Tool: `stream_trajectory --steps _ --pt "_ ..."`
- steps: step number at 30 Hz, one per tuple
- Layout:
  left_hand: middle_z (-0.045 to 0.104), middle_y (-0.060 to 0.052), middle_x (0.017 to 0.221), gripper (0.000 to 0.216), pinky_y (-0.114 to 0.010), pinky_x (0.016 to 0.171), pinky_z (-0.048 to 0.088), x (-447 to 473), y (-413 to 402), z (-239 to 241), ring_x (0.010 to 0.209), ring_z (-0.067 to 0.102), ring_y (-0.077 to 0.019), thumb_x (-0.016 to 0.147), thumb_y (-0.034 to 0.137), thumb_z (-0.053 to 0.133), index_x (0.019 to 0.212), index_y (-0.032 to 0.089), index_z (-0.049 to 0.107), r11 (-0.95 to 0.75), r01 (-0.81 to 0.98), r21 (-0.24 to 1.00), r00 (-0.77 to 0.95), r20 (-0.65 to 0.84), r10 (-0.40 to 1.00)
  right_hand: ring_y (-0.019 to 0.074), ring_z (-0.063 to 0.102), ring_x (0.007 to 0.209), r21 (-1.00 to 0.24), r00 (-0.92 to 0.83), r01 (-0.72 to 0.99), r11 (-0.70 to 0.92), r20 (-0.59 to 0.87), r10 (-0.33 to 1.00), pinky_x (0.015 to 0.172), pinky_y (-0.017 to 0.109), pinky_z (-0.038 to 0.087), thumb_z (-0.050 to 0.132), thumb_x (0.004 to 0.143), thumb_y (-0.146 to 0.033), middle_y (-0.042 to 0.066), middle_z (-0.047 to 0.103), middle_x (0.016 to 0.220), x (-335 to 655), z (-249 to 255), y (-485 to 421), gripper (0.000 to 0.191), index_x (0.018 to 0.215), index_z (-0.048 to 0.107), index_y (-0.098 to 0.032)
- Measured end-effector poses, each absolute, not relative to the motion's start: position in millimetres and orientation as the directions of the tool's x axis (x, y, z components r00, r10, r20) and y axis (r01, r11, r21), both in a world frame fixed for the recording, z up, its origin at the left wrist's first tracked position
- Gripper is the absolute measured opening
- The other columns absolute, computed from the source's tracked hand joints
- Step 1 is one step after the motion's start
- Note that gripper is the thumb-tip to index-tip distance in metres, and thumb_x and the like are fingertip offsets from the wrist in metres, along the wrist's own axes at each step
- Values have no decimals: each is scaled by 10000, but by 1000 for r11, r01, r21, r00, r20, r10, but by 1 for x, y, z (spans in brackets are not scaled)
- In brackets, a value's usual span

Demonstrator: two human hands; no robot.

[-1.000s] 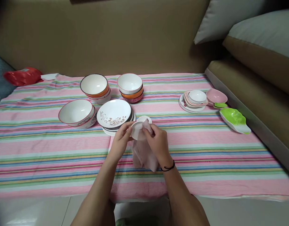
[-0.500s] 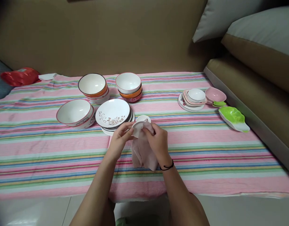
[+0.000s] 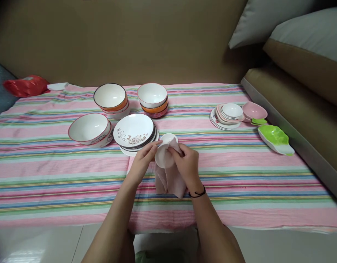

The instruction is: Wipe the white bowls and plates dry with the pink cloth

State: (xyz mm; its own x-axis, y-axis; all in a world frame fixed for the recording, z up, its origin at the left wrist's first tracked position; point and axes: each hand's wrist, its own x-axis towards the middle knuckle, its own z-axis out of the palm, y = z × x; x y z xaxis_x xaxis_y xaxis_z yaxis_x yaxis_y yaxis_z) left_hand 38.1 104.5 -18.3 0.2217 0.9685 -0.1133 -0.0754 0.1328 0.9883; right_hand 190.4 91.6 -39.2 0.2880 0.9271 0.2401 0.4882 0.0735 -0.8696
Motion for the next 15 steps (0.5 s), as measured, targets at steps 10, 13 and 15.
stream_trajectory --steps 10,13,15 --pt "666 -78 945 478 -315 797 487 45 102 -21 889 618 -186 673 281 761 1090 155 565 228 -286 931 278 -147 949 88 255 525 -967 493 245 -76 57 868 460 226 224 648 746 -487 -59 283 547 190 -52 92 421 567 419 -183" --pt "676 -76 941 473 -327 821 480 44 102 -24 922 612 -206 642 238 778 1080 155 618 169 -253 953 249 -104 963 90 265 526 -964 468 251 -83 46 883 461 223 230 648 748 -473 -59 283 546 190 -52 93 410 570 417 -184" --pt "676 -77 971 433 -327 816 478 42 102 -23 936 606 -213 694 274 740 1100 162 639 148 -220 964 231 -96 968 90 270 530 -966 427 250 -67 48 903 467 222 242 639 756 -469 -58 301 559 189 -52 93 382 596 443 -183"
